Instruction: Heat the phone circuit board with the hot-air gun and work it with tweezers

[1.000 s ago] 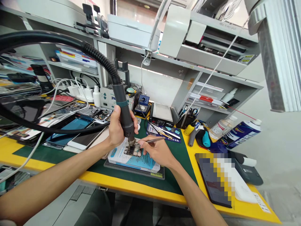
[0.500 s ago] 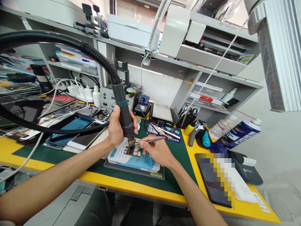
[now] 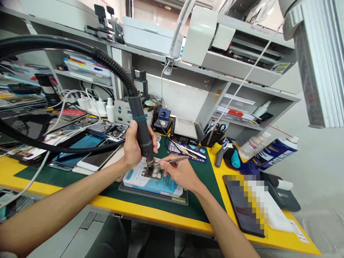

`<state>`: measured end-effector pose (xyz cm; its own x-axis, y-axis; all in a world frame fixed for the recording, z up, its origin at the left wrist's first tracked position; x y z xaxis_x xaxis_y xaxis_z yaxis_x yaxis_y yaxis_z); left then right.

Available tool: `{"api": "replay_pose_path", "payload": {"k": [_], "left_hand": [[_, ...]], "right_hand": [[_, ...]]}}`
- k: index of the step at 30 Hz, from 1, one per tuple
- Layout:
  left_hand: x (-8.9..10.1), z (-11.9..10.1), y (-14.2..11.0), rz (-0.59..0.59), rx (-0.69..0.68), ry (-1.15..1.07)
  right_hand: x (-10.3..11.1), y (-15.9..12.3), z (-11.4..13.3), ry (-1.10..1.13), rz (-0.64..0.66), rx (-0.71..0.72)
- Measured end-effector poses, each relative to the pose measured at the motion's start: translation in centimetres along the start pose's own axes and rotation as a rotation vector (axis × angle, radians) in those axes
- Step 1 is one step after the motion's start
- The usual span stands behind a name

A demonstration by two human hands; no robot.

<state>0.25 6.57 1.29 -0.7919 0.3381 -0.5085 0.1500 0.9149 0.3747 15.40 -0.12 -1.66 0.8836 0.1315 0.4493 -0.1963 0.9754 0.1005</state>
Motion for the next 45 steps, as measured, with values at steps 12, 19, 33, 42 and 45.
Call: {"api": "replay_pose_path", "payload": {"k": [12,19,33,42,45], "left_hand": [[-0.13,-0.18,0.06,-0.008,0.009,-0.004],[-0.01,-0.06,0.06,-0.001,0.002,0.002],[-0.07,-0.19,-0.02,-0.006,0.013,-0.002],[-0.02,-0.13,-0.02,0.002,0.008,-0.006],[0.0,-0.17,-0.02,0.002,0.005,-0.008]], "right_hand": [[0.05,-0.11,-0.18,0.002,-0.005,-0.007],[0.04,0.0,-0.2,0.003,-0.005,-0.003],[0.01,0.06,-0.14,-0.009,0.002,0.011],[0.01,0.05,-0.04,-0.012,0.001,0.025],[0.03,0.05,-0.06,-0.019,-0.003,0.017]]}}
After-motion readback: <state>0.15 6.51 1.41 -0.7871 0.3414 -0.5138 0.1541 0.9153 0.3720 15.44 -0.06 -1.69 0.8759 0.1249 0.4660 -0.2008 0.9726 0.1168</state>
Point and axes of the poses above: each hand's wrist, its own y-axis towards the middle knuckle, its own x-axis out of the back of the hand, z = x × y, the point moved 6 cm from there along y, towards the middle knuckle, and after that the axes turned 3 degrees about -z, right-handed, at the moved point
